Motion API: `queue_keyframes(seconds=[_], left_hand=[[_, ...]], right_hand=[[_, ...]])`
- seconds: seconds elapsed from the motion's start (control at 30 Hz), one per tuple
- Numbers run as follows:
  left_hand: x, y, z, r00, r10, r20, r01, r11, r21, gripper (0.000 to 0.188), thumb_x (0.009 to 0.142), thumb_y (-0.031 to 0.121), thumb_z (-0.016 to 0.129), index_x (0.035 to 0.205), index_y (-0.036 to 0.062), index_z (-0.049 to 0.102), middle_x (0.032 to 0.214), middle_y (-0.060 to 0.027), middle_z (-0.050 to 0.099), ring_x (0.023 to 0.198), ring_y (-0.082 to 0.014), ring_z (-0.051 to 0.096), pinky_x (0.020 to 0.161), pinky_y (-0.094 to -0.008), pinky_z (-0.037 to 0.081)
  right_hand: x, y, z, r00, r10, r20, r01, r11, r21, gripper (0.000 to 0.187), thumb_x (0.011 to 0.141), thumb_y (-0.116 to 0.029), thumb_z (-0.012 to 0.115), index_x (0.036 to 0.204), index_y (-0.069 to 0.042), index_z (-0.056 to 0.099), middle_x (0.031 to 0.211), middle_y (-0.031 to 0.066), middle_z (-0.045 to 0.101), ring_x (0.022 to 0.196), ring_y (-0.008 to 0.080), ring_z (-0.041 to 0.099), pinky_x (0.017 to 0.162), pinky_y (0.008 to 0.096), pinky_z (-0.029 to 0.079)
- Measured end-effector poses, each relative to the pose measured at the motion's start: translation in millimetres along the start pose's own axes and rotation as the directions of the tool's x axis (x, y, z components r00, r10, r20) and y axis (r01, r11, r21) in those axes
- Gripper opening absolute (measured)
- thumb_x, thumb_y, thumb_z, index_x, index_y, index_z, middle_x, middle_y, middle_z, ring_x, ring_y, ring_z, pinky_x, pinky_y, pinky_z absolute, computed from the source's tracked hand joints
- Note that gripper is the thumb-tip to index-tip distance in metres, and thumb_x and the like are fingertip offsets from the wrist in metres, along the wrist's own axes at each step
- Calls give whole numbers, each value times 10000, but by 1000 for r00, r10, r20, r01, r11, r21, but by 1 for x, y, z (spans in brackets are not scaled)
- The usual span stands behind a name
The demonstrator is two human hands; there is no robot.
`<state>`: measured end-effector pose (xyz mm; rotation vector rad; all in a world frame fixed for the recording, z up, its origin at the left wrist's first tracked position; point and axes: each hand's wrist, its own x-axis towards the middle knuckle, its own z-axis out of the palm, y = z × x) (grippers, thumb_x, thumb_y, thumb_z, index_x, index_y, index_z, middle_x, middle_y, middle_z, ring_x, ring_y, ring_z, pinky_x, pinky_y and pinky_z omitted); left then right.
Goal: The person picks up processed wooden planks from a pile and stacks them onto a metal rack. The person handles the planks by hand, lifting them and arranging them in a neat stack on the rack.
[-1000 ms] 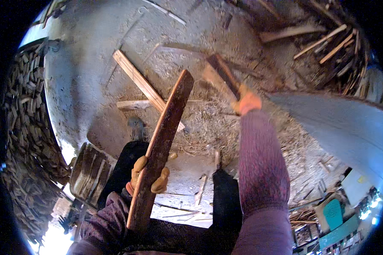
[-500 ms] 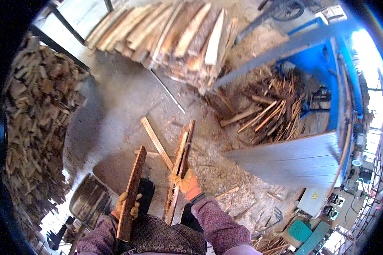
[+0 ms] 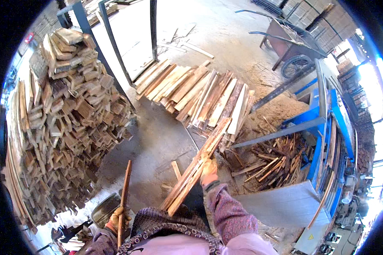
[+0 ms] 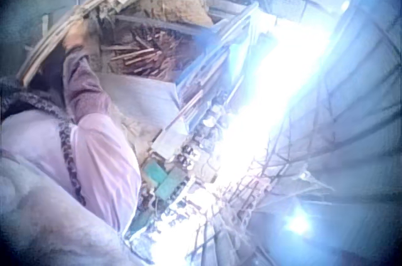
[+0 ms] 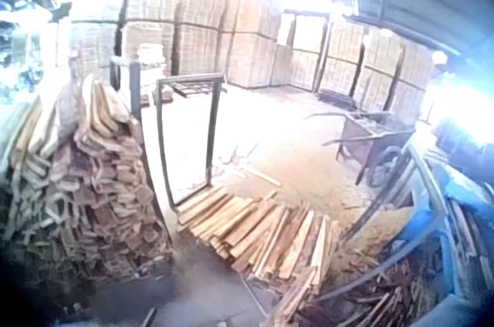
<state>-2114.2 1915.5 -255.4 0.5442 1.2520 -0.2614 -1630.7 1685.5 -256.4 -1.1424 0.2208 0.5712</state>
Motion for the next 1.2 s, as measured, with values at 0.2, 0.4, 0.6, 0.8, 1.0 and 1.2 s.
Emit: queue_keyframes(seconds=[0.2, 0.4, 0.6, 0.8, 1.0, 1.2], left_hand=[[-113, 56, 121, 916, 377, -135, -356, 921, 158, 723, 848, 453, 672, 1390, 6, 502, 799, -119, 665, 579, -190, 596, 513, -319, 494], [-179, 141, 225, 594, 779, -202, -715, 626, 312, 1193, 651, 728, 798, 1439, -90, 433, 732, -71, 648, 539, -137, 568, 477, -245, 448], [-233, 178, 224, 255, 902, -350, -872, 371, 320, 1015, 805, 651, 752, 1443, -72, 432, 774, -83, 659, 494, -117, 557, 434, -235, 439], [-277, 276, 161, 45, 933, -356, -959, 141, 247, 641, 987, 422, 668, 1413, -10, 462, 878, -112, 690, 475, -106, 558, 431, -217, 452], [-367, 393, 50, 60, 920, -386, -944, 178, 279, 627, 990, 520, 610, 1357, 25, 496, 949, -146, 713, 446, -144, 583, 364, -259, 471], [-351, 572, -71, 110, 960, -256, -840, 228, 492, 824, 940, 604, 636, 1504, 31, 453, 1240, -176, 634, 992, -275, 624, 905, -383, 531]], right_hand=[[155, -78, 81, 993, -46, 108, 20, 973, 228, 557, 959, -499, 677, 1261, -32, 643, 1152, 137, 692, 1036, 258, 672, 904, 385, 557], [358, -137, 130, 939, -342, 30, 241, 594, -767, 906, 908, -667, 643, 1458, 43, 523, 1454, 231, 581, 1330, 340, 564, 1140, 410, 418], [278, -44, 55, 866, 297, 402, 211, 513, -832, 743, 898, -557, 705, 1399, -18, 596, 1224, 218, 703, 1111, 323, 681, 969, 462, 526], [169, 70, -212, 713, 655, 250, 46, 312, -949, 666, 872, -608, 701, 1243, -55, 699, 1123, 184, 740, 962, 325, 711, 775, 461, 565], [144, 27, -257, 804, 528, -274, -473, 289, -832, 552, 943, -481, 677, 1337, -95, 655, 1152, 138, 710, 954, 267, 675, 778, 457, 548], [85, 21, -228, 957, 234, -170, -289, 739, -608, 530, 958, -438, 685, 1359, -96, 634, 1071, 123, 712, 847, 269, 661, 658, 442, 525]])
